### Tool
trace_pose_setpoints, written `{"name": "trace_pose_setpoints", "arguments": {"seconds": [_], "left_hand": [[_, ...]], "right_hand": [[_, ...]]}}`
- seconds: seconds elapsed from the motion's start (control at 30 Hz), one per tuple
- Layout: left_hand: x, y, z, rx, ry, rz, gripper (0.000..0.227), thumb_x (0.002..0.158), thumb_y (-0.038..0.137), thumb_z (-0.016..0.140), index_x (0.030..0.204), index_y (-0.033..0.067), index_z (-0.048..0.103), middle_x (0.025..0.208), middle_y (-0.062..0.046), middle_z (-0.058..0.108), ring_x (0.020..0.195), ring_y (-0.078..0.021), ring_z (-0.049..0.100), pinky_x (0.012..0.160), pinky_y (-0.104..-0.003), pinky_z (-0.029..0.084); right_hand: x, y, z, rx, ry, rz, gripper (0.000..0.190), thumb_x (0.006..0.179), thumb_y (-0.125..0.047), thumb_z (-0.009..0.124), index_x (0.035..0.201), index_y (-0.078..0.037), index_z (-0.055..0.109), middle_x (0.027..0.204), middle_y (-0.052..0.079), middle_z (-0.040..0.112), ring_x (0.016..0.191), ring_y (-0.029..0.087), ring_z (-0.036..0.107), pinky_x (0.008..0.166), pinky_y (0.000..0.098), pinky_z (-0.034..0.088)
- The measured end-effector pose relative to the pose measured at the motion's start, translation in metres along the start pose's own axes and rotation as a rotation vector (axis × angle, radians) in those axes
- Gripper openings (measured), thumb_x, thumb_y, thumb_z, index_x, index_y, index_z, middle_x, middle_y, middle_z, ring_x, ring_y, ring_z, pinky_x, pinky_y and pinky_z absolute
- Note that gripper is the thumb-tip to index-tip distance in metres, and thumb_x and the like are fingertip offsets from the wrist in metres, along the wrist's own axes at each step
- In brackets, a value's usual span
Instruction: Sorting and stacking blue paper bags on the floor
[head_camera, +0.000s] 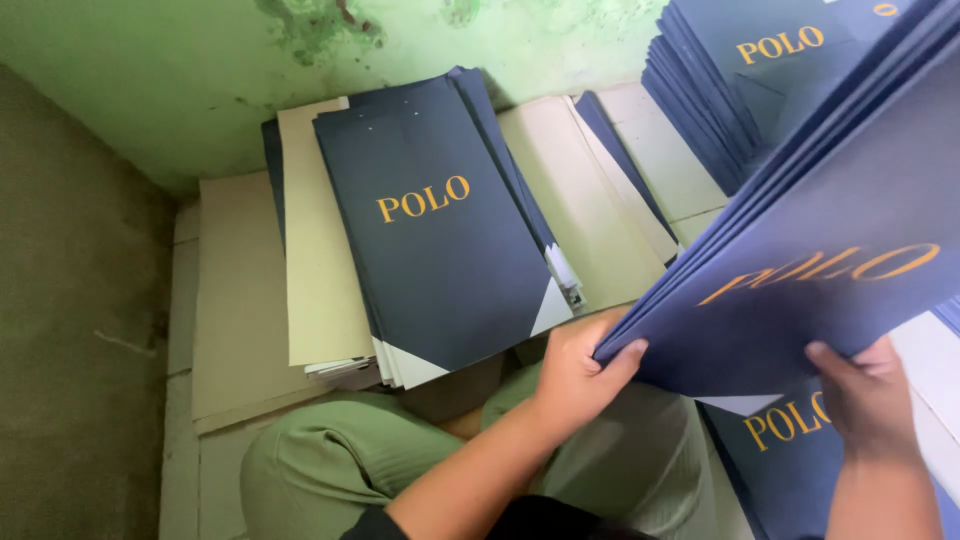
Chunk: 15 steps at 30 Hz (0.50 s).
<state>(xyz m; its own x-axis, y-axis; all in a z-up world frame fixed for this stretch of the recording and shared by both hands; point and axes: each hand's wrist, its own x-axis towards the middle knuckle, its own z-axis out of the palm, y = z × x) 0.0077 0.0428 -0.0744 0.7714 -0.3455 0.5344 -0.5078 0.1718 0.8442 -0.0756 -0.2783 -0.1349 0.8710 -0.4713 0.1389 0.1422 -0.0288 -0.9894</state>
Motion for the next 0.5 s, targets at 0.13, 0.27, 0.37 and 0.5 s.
{"name": "trace_pose_setpoints", "arguments": {"seconds": [0.13, 0.27, 0.37, 0.5], "left_hand": [[-0.03, -0.054, 0.006, 0.14, -0.048, -0.216, 0.031, 0.089, 0.008, 0.067, 0.119, 0.0009, 0.07, 0.09, -0.012, 0.074, 0.067, -0.0235, 0.063, 0.066, -0.033, 0.052], [-0.016, -0.028, -0.003, 0.171, -0.089, -0.178, 0.035, 0.094, 0.01, 0.063, 0.128, 0.0012, 0.063, 0.077, -0.011, 0.068, 0.057, -0.0254, 0.057, 0.059, -0.035, 0.048], [-0.004, -0.025, -0.014, 0.128, -0.104, -0.35, 0.052, 0.09, 0.008, 0.064, 0.141, 0.0045, 0.055, 0.091, -0.01, 0.07, 0.072, -0.0235, 0.063, 0.07, -0.034, 0.05], [-0.027, -0.064, -0.016, -0.02, -0.104, -0.781, 0.043, 0.086, 0.01, 0.066, 0.127, 0.0013, 0.06, 0.109, -0.012, 0.073, 0.091, -0.0217, 0.07, 0.088, -0.032, 0.055]], "right_hand": [[-0.01, 0.001, 0.013, -0.097, 0.067, 0.057, 0.049, 0.093, 0.014, 0.045, 0.142, 0.009, 0.044, 0.133, 0.026, 0.054, 0.118, 0.037, 0.054, 0.113, 0.0459, 0.037], [-0.011, 0.004, 0.004, -0.193, 0.078, -0.154, 0.063, 0.094, 0.024, 0.039, 0.154, 0.005, 0.036, 0.143, 0.025, 0.049, 0.124, 0.035, 0.051, 0.119, 0.0424, 0.035], [-0.005, 0.002, 0.005, -0.162, 0.041, -0.13, 0.068, 0.092, 0.025, 0.039, 0.156, 0.006, 0.031, 0.142, 0.026, 0.046, 0.121, 0.035, 0.049, 0.112, 0.0408, 0.037], [-0.012, -0.009, 0.035, -0.227, 0.07, 0.319, 0.07, 0.085, 0.024, 0.045, 0.152, 0.007, 0.035, 0.142, 0.028, 0.049, 0.123, 0.038, 0.049, 0.106, 0.0458, 0.035]]}}
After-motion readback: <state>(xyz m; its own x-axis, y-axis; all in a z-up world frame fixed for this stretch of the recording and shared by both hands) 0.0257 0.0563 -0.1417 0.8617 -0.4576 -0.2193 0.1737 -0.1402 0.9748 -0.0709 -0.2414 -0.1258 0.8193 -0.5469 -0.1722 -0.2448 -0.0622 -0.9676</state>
